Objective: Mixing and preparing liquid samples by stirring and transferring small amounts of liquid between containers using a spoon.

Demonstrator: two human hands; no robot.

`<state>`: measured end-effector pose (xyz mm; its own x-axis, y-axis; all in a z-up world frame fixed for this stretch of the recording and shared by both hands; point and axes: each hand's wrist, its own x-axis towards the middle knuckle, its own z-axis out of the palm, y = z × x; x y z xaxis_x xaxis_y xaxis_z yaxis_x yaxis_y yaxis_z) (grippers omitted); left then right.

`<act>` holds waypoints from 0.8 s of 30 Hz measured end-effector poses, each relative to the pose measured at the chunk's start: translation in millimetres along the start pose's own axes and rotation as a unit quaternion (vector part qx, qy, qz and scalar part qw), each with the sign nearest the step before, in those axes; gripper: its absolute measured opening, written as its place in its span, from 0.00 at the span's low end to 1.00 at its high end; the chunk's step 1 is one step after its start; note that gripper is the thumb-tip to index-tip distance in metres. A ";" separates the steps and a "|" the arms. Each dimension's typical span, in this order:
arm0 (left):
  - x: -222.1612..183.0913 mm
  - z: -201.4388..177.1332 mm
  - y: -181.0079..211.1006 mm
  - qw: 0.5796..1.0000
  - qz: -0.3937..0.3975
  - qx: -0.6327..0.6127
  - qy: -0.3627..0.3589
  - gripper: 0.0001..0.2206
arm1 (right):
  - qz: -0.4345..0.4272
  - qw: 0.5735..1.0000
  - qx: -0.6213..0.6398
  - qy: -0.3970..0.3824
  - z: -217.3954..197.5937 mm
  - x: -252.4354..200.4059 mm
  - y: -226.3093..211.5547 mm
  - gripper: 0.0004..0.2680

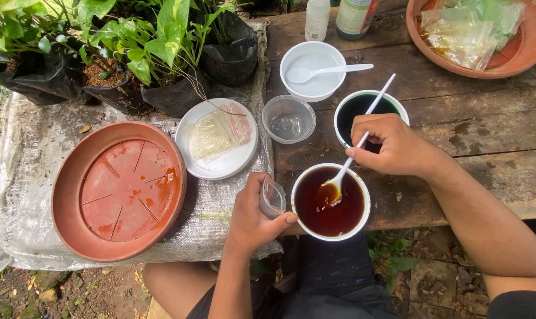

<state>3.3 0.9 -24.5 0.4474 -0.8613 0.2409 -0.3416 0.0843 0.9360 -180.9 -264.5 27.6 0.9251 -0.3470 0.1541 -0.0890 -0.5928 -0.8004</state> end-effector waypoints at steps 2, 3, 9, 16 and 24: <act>1.5 0.1 3.9 1.000 0.001 0.001 -0.001 0.33 | 0.001 1.000 0.007 -0.004 -0.3 -0.4 -2.6 0.06; 2.1 0.0 5.9 1.000 0.001 0.002 -0.002 0.33 | 0.002 1.000 0.015 -0.008 -0.3 -0.6 -3.9 0.06; 0.2 0.2 1.7 1.000 0.002 0.002 -0.001 0.33 | -0.008 0.998 0.033 -0.056 5.6 2.4 -19.9 0.04; 0.6 0.5 -1.1 1.000 0.004 -0.005 0.002 0.33 | 0.006 1.000 -0.001 -0.030 4.1 0.2 -6.1 0.04; 2.8 0.1 3.4 1.000 0.006 -0.005 0.000 0.33 | -0.017 0.999 0.015 -0.024 4.8 0.1 -7.0 0.06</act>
